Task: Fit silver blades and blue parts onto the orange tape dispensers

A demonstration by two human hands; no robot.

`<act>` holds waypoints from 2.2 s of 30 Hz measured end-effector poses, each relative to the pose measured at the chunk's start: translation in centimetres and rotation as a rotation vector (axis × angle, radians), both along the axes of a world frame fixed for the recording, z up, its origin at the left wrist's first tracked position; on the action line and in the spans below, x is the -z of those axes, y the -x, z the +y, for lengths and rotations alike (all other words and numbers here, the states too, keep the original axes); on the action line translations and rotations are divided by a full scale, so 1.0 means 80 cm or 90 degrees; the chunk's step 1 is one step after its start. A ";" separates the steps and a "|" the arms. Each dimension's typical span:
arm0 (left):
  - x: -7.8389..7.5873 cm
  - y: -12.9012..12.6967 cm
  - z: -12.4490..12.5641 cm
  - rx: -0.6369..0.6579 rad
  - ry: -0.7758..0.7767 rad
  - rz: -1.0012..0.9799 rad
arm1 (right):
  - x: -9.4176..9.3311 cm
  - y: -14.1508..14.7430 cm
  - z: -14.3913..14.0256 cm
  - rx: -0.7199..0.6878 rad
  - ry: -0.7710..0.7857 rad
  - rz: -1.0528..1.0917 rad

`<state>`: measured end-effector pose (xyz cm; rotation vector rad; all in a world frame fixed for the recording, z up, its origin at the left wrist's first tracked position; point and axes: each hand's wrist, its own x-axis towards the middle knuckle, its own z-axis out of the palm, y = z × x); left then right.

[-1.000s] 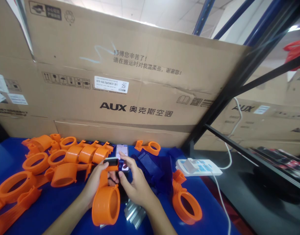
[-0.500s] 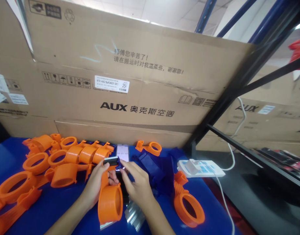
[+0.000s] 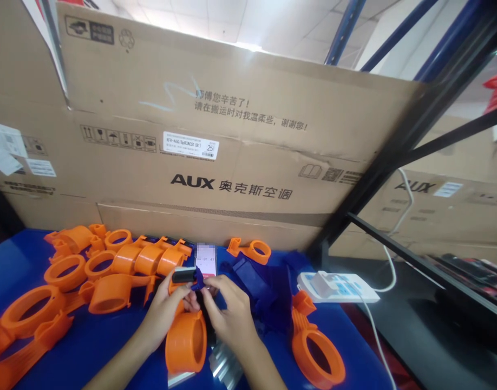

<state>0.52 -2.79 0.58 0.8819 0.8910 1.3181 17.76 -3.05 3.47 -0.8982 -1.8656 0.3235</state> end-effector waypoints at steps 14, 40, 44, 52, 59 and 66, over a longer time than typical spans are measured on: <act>0.001 -0.002 -0.003 0.002 -0.011 0.031 | 0.004 0.000 -0.004 -0.002 -0.084 -0.054; -0.012 0.005 -0.025 0.256 -0.013 -0.084 | -0.009 -0.001 -0.007 -0.137 0.287 0.221; -0.016 0.004 -0.033 0.278 -0.021 -0.114 | -0.012 -0.001 -0.012 -0.362 0.458 0.231; -0.029 0.004 -0.023 0.207 -0.043 -0.059 | -0.008 0.000 -0.004 -0.225 0.330 0.247; -0.042 -0.001 -0.021 0.177 -0.134 0.067 | -0.009 0.000 -0.001 -0.217 0.309 0.267; -0.029 0.002 -0.019 0.161 -0.146 0.116 | -0.013 0.005 -0.011 -0.235 0.327 0.307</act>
